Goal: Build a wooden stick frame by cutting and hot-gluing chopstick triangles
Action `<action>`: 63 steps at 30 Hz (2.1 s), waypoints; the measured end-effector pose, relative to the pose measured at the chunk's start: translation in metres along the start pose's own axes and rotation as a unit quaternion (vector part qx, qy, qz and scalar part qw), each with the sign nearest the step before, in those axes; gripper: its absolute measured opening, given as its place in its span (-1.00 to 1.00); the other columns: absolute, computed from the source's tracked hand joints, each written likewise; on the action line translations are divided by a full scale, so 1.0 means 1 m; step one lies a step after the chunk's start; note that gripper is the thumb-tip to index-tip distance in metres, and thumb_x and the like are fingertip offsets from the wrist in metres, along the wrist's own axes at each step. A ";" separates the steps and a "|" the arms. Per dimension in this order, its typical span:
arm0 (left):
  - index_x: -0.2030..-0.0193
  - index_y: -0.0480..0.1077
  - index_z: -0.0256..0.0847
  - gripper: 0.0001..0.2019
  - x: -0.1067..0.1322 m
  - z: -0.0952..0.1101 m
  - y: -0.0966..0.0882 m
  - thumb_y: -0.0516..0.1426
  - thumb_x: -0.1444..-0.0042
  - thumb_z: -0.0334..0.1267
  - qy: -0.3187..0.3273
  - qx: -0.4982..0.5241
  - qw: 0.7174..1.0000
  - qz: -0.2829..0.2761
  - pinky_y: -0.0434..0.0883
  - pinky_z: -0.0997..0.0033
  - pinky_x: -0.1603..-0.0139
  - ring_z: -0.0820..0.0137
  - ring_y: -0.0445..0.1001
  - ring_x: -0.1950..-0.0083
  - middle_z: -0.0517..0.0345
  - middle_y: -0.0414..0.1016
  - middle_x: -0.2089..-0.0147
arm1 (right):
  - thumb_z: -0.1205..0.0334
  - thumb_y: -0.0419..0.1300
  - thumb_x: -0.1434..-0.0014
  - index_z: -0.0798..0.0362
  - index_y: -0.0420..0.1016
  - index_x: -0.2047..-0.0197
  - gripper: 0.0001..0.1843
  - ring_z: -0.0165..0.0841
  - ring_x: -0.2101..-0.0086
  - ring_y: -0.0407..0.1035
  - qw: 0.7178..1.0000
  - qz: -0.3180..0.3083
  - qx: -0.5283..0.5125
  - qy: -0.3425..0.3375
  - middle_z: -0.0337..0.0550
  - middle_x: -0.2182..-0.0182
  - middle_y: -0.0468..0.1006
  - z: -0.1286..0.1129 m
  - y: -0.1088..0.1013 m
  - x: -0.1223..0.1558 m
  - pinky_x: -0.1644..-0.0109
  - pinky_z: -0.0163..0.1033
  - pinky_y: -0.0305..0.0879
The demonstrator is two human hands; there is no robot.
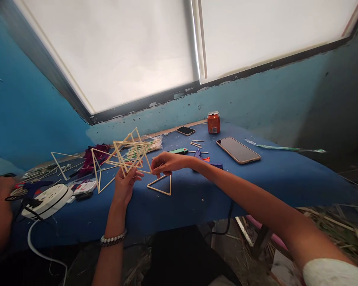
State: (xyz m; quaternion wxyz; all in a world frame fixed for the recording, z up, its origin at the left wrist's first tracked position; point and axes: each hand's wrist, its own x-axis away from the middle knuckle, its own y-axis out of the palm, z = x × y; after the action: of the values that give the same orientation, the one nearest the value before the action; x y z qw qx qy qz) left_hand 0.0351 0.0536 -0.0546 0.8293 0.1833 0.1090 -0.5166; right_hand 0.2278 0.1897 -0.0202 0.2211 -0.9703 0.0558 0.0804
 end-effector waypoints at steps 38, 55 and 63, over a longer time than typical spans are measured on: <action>0.11 0.37 -0.15 -0.68 -0.001 0.002 -0.004 0.32 -0.05 -0.14 -0.020 0.093 0.994 0.053 0.61 0.41 0.23 0.21 0.67 0.05 -0.01 0.62 -0.10 | -0.11 0.30 -0.17 0.14 0.47 0.15 -0.55 -0.50 0.60 0.36 0.973 -0.147 0.093 0.151 -0.21 0.47 0.57 -0.019 -0.011 0.017 0.58 -0.43 0.21; 0.14 0.39 -0.15 -0.69 0.005 0.001 0.000 0.28 -0.10 -0.03 -0.047 0.033 0.996 -0.073 0.56 0.08 -0.03 0.07 0.64 0.00 -0.03 0.60 -0.10 | 0.18 -0.04 -0.50 0.08 0.41 0.07 -0.75 -0.47 0.41 0.43 0.794 0.223 0.535 -0.184 -0.18 0.30 0.61 0.002 0.014 -0.003 0.45 -0.30 -0.09; 0.26 0.35 -0.11 -0.63 0.005 0.001 0.002 0.23 -0.12 0.15 -0.056 -0.008 0.996 -0.063 0.60 0.11 0.11 0.12 0.66 0.14 -0.02 0.64 0.00 | 0.53 -0.01 -0.31 -0.01 0.30 -0.21 -0.53 -0.43 0.31 0.41 0.735 0.147 0.630 -0.203 -0.23 0.28 0.56 0.001 0.012 0.000 0.48 -0.28 -0.19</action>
State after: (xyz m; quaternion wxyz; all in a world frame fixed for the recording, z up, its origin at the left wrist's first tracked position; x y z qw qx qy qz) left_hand 0.0387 0.0502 -0.0554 0.8013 0.1399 0.0777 -0.5764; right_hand 0.2262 0.1795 -0.0262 0.7735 -0.5492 0.1893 0.2534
